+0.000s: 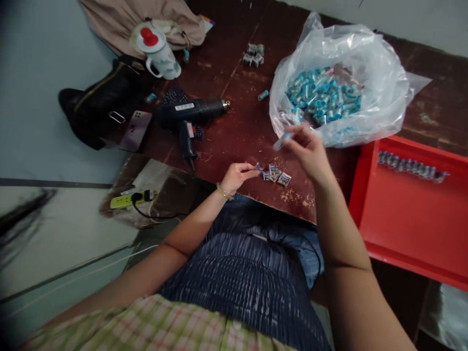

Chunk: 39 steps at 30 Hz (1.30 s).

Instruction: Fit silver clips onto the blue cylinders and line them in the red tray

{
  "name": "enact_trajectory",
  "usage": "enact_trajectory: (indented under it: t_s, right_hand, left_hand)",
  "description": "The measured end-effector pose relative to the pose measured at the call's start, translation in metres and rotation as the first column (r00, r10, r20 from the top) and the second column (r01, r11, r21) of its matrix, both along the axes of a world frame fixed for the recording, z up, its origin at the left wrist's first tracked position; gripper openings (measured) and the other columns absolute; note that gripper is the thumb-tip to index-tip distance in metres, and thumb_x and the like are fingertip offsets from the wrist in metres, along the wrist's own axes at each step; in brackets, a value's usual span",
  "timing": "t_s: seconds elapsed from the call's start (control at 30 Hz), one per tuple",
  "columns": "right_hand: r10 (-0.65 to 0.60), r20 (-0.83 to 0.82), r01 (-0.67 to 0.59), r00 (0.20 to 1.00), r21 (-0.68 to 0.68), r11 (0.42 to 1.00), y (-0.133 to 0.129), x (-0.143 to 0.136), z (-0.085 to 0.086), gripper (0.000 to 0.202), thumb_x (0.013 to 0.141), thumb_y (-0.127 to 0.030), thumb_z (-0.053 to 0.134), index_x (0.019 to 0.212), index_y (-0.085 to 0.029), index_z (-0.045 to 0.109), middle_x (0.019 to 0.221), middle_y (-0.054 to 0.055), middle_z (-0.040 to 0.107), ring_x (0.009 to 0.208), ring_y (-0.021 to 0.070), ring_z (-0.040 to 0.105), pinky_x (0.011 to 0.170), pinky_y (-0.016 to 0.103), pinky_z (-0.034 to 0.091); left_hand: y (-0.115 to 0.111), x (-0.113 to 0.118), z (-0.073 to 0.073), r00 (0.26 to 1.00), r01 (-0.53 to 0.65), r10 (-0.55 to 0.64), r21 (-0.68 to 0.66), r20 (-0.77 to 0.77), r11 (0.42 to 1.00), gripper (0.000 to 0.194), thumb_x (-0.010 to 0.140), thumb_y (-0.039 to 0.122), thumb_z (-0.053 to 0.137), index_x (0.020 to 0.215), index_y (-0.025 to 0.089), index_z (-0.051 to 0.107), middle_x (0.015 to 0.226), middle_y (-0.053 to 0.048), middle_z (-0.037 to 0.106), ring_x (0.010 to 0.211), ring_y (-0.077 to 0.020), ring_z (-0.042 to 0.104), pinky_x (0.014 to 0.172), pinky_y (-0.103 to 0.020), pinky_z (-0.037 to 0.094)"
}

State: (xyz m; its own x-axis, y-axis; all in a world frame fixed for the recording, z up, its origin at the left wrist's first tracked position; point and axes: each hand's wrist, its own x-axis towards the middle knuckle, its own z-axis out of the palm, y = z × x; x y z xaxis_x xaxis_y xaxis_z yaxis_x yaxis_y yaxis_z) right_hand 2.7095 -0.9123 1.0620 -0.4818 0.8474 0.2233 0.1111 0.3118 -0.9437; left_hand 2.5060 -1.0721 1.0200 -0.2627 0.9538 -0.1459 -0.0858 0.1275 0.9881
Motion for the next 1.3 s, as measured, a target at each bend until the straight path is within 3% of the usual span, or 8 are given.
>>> enact_trajectory:
  t_s: [0.1, 0.2, 0.5, 0.63, 0.77, 0.9, 1.17, 1.3]
  right_hand:
    - [0.091, -0.13, -0.104, 0.987, -0.098, 0.99, -0.062, -0.001, -0.003, 0.041, 0.09, -0.058, 0.085, 0.116, -0.029, 0.071, 0.099, 0.001, 0.073, 0.092, 0.0188, 0.072, 0.086, 0.034, 0.063]
    - [0.054, -0.156, -0.073, 0.986, -0.117, 0.99, -0.087, 0.001, -0.006, 0.046, 0.085, -0.062, 0.089, 0.109, -0.028, 0.072, 0.099, 0.001, 0.073, 0.091, 0.0172, 0.071, 0.083, 0.031, 0.062]
    - [0.034, -0.108, -0.039, 0.994, -0.047, 0.998, -0.097, 0.024, -0.007, 0.036, 0.089, -0.056, 0.087, 0.1, -0.026, 0.071, 0.101, 0.002, 0.074, 0.091, 0.0188, 0.072, 0.083, 0.033, 0.062]
    - [0.013, 0.069, -0.021, 0.998, 0.122, 0.992, -0.098, 0.033, -0.012, 0.029, 0.093, -0.054, 0.082, 0.094, -0.026, 0.074, 0.101, 0.005, 0.078, 0.101, 0.0258, 0.071, 0.101, 0.046, 0.056]
    - [0.012, 0.199, -0.05, 0.98, 0.19, 0.98, -0.109, 0.037, -0.023, 0.025, 0.096, -0.052, 0.076, 0.099, -0.027, 0.077, 0.107, 0.006, 0.082, 0.108, 0.0283, 0.071, 0.118, 0.054, 0.044]
    - [-0.008, 0.154, -0.021, 0.988, 0.188, 0.982, -0.13, 0.037, -0.034, 0.021, 0.097, -0.048, 0.076, 0.103, -0.028, 0.076, 0.122, 0.008, 0.082, 0.122, 0.0312, 0.07, 0.121, 0.055, 0.038]
    - [0.036, 0.079, -0.05, 0.996, 0.183, 0.982, -0.131, 0.045, -0.04, 0.012, 0.097, -0.041, 0.078, 0.092, -0.03, 0.08, 0.115, 0.004, 0.083, 0.122, 0.0316, 0.071, 0.124, 0.06, 0.035]
    - [-0.029, -0.007, 0.029, 1.0, 0.077, 0.997, -0.132, 0.043, -0.048, 0.019, 0.093, -0.046, 0.081, 0.105, -0.032, 0.08, 0.122, 0.004, 0.081, 0.122, 0.0298, 0.071, 0.123, 0.056, 0.042]
  left_hand:
    - [0.001, 0.005, 0.003, 0.996, 0.083, -0.083, -0.003, -0.026, 0.997, 0.024, 0.076, 0.036, 0.093, 0.074, 0.015, 0.08, 0.08, -0.006, 0.078, 0.082, -0.0208, 0.068, 0.087, -0.035, 0.054]
    - [0.002, 0.011, 0.004, 0.989, 0.141, -0.139, 0.018, -0.058, 0.99, 0.027, 0.075, 0.039, 0.094, 0.075, 0.015, 0.08, 0.081, -0.006, 0.078, 0.08, -0.0194, 0.067, 0.086, -0.034, 0.053]
    - [-0.003, 0.025, -0.004, 0.972, 0.227, -0.224, 0.042, -0.065, 0.973, 0.02, 0.078, 0.031, 0.092, 0.078, 0.015, 0.08, 0.081, -0.005, 0.077, 0.077, -0.0186, 0.066, 0.084, -0.034, 0.053]
    - [-0.008, 0.033, -0.001, 0.964, 0.266, -0.263, 0.081, -0.044, 0.961, 0.026, 0.083, 0.034, 0.091, 0.099, 0.014, 0.085, 0.1, -0.009, 0.082, 0.094, -0.0227, 0.072, 0.098, -0.037, 0.052]
    - [-0.017, 0.04, 0.002, 0.957, 0.27, -0.272, 0.03, 0.099, 0.962, 0.031, 0.087, 0.038, 0.088, 0.104, 0.012, 0.086, 0.091, -0.007, 0.08, 0.08, -0.0167, 0.066, 0.082, -0.03, 0.05]
    - [-0.025, 0.046, 0.003, 0.934, 0.286, -0.265, -0.059, 0.241, 0.956, 0.034, 0.082, 0.042, 0.092, 0.096, 0.012, 0.084, 0.078, -0.004, 0.074, 0.068, -0.0121, 0.059, 0.067, -0.025, 0.046]
    - [-0.031, 0.055, 0.009, 0.909, 0.339, -0.303, -0.087, 0.286, 0.937, 0.038, 0.082, 0.046, 0.094, 0.08, 0.012, 0.078, 0.066, -0.001, 0.064, 0.059, -0.0091, 0.054, 0.057, -0.022, 0.042]
    - [-0.029, 0.058, 0.009, 0.907, 0.304, -0.258, -0.094, 0.332, 0.948, 0.032, 0.085, 0.04, 0.093, 0.095, 0.012, 0.079, 0.07, -0.001, 0.067, 0.06, -0.009, 0.055, 0.058, -0.022, 0.044]
